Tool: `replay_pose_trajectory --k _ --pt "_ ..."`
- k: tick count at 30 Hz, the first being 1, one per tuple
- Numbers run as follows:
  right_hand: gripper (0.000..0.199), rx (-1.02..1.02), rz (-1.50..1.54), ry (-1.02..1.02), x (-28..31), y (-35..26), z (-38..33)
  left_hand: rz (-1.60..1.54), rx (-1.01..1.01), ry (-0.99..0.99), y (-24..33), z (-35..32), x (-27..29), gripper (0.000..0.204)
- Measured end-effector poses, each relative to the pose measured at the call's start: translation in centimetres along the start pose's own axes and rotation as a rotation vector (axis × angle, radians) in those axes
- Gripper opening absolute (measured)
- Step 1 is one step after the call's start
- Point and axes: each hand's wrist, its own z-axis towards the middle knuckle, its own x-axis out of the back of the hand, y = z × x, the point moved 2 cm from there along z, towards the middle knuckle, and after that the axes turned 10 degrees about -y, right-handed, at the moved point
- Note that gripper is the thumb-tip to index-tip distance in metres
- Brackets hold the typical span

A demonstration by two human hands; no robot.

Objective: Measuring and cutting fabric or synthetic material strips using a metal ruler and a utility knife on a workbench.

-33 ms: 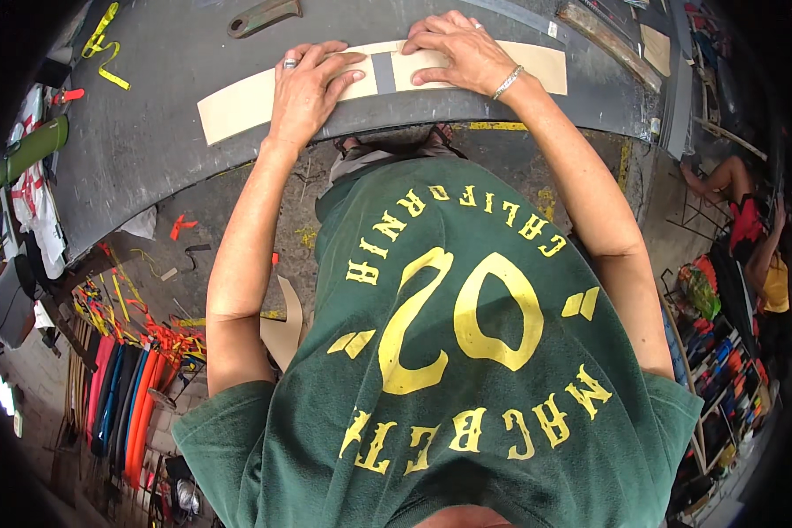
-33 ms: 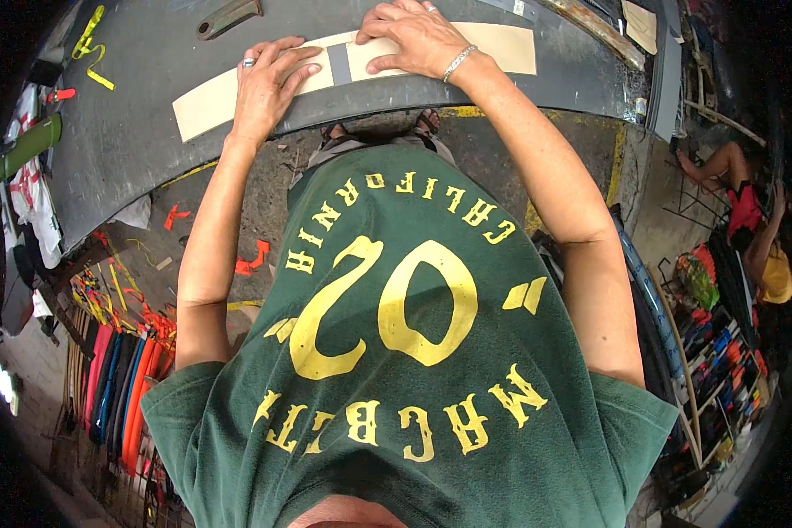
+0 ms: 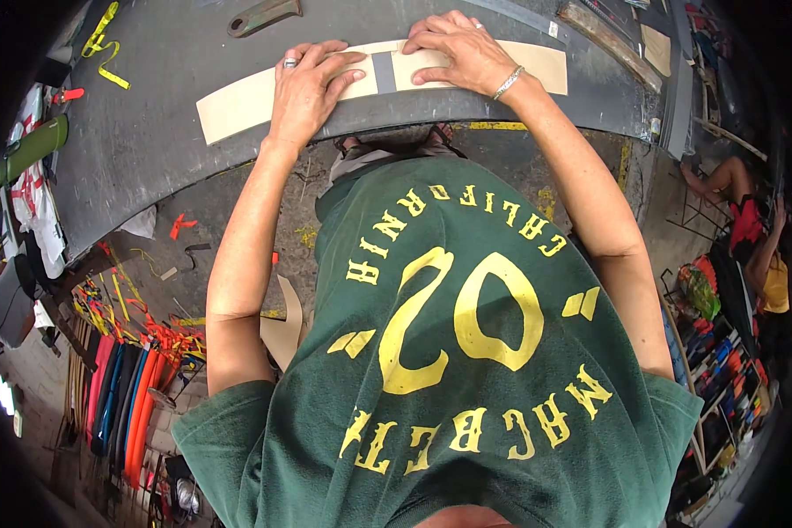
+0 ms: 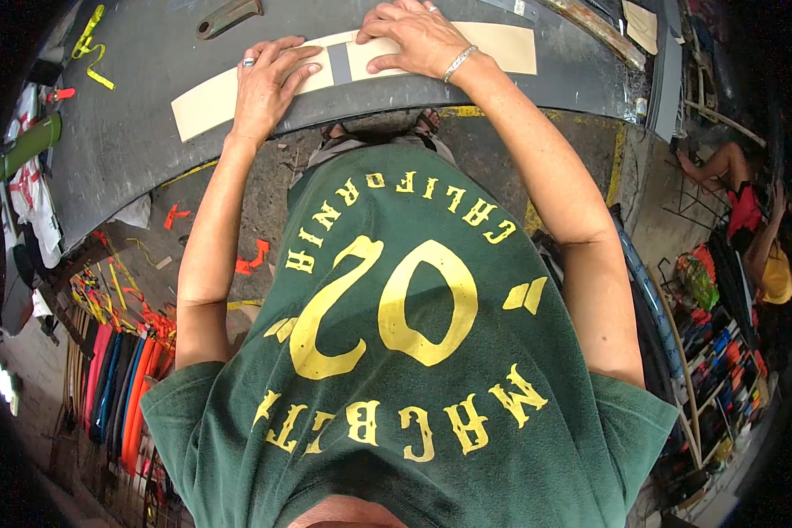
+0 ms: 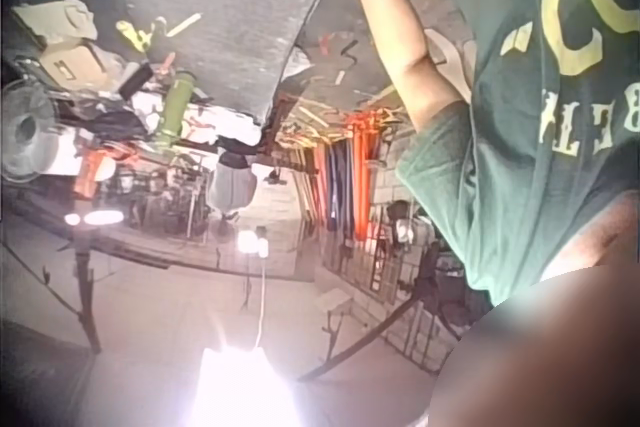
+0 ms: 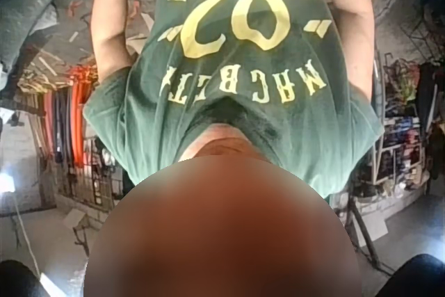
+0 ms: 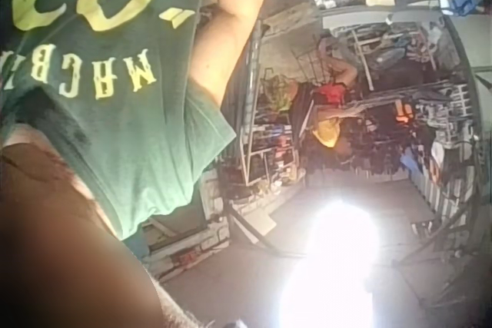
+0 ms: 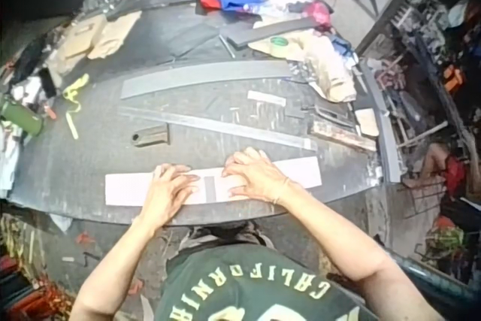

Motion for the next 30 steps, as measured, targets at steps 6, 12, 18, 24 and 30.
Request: replay_pose_trajectory --k 6,12,18,24,30 --pt "0.034 -0.009 0.165 -0.049 2.6 -1.9 -0.3 -0.019 0.038 -0.055 0.1 -0.2 0.0 0.029" --pt "0.042 -0.021 0.147 -0.083 1.5 -1.0 -0.3 -0.024 0.021 -0.034 0.1 -0.1 -0.3 0.027" --pt "0.043 0.196 0.056 0.203 1.3 -1.7 -1.3 0.078 -0.029 0.014 0.3 -0.3 0.0 0.025" --pt "0.06 0.016 -0.143 -0.008 0.9 -2.7 -1.0 0.139 -0.163 -0.115 0.9 -0.4 2.2 0.044" --pt "0.058 0.001 -0.204 -0.01 1.1 -3.4 -1.0 0.202 -0.15 -0.207 1.4 0.0 2.7 0.051"
